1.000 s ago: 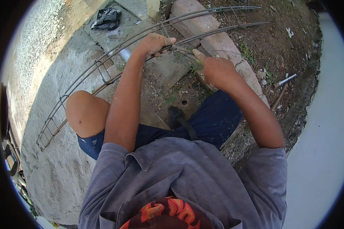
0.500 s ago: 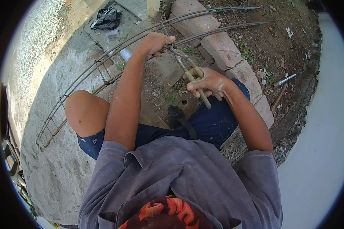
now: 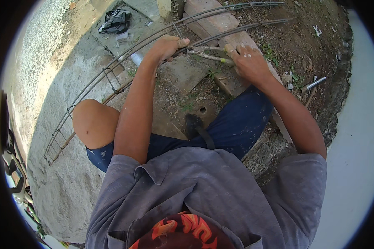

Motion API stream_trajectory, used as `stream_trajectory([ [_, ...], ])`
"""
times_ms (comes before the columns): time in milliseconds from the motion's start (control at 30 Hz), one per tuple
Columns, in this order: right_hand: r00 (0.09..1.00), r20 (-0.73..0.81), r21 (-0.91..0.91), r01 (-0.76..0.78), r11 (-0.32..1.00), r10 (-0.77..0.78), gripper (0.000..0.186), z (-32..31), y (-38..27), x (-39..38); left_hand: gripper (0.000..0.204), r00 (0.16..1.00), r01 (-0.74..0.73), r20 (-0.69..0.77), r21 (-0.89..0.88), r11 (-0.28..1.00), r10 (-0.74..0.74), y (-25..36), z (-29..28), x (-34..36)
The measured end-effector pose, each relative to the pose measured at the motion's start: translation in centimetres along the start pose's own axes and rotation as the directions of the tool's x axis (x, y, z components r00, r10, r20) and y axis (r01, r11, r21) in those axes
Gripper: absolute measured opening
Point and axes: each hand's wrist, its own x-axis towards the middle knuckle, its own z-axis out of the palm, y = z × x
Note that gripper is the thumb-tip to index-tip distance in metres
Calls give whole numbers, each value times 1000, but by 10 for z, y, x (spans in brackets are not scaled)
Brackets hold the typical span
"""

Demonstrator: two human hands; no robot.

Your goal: The recorder uses wire and a pair of pliers to secure metal reinforcement bars together for a construction project.

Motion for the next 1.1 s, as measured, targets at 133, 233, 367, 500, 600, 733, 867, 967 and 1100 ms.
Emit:
stream_trajectory([
  [133, 999, -11, 27, 48, 998, -48, 47, 0, 5, 6, 49, 1000, -16, 3, -41, 999, 17, -3, -1, 0],
  [233, 896, 443, 707, -373, 600, 35, 32, -10, -23, 3, 48, 1000, 3, -14, -48, 999, -4, -8, -2, -1],
  [367, 714, 680, 726, -688, 14, -166, 28, -15, -49, -14, 45, 999, 28, -15, -65, 998, -29, -4, -1, -2],
  [500, 791, 560, 783, -602, -153, -247, 40, -17, -57, -18, 46, 1000, 19, -19, -64, 998, -20, -4, 2, 1],
  [600, 873, 482, 752, -456, 475, 74, 57, -41, -56, -19, 48, 1000, 7, -6, -54, 999, -7, -6, 0, 3],
  [733, 969, 50, 314, -244, 918, 240, 53, -45, -67, -31, 50, 1000, 18, -17, -24, 1000, -18, -5, -4, -1],
  [867, 983, -120, 157, -122, 980, 141, 42, -38, -66, -40, 50, 1000, -9, -12, -39, 999, 9, -4, -3, -1],
  [967, 769, 640, 754, -629, 189, 7, 40, -29, -58, -33, 50, 1000, 3, -2, -46, 999, -3, -4, -2, 1],
  [1100, 800, 530, 495, -561, -663, -281, 41, -6, -75, -40, 50, 1000, 21, -21, -65, 998, -22, -6, 2, 2],
])
